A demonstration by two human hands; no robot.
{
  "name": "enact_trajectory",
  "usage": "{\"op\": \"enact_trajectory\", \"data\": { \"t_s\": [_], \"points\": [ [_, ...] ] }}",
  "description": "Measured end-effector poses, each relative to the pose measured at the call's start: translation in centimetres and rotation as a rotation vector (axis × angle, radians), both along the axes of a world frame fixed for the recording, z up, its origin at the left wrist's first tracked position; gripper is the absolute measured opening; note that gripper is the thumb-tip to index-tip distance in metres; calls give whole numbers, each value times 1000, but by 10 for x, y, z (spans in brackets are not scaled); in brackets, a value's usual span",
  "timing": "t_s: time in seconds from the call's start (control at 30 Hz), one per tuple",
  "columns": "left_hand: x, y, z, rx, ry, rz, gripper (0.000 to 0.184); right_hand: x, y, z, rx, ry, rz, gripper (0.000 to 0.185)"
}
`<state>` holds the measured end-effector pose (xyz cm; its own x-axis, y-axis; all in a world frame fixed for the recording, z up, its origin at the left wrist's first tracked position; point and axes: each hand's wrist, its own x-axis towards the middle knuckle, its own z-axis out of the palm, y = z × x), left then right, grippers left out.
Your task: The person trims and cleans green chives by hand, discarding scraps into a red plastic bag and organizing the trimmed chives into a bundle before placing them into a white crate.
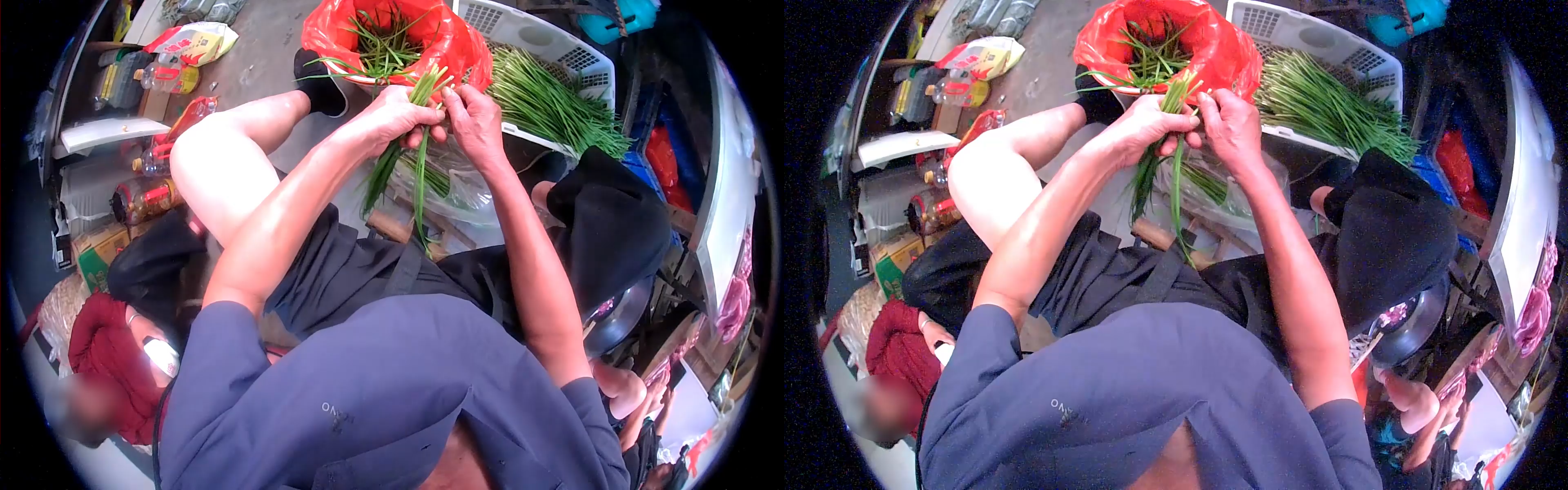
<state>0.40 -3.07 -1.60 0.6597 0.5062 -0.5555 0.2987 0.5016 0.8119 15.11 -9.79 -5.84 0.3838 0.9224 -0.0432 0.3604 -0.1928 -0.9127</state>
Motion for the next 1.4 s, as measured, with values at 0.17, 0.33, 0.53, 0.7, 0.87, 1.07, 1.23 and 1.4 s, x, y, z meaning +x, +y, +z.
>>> {"op": "enact_trajectory", "data": {
  "t_s": [0.17, 0.33, 0.53, 0.7, 0.87, 1.07, 1.23, 1.4],
  "points": [
    [-3, 4, 3, -10, 24, -22, 11, 7, 1, -9, 7, -73, -113, 29],
    [-5, 7, 4, -32, 14, 11, 13, 22, 5, 1, -44, 426, -191, 27],
    [-2, 7, 3, -4, 30, 20, 15, 2, 6, 12, -3, 580, -44, 29],
    [-2, 7, 0, -4, 26, 12, 15, -2, 8, 0, 13, 376, -42, 31],
    [-2, 9, 8, 42, 76, -49, 12, -1, 6, -6, -9, -146, -76, 33],
    [-4, 15, 14, 135, 109, -97, 14, 0, 8, -11, -66, -18, -113, 37],
    [-7, 21, 12, 86, 121, -107, 15, -2, 10, -3, -157, 324, -159, 40],
    [-15, 26, 11, 23, 68, -49, 17, 18, 12, -11, -133, 752, -268, 35]
  ]
}}
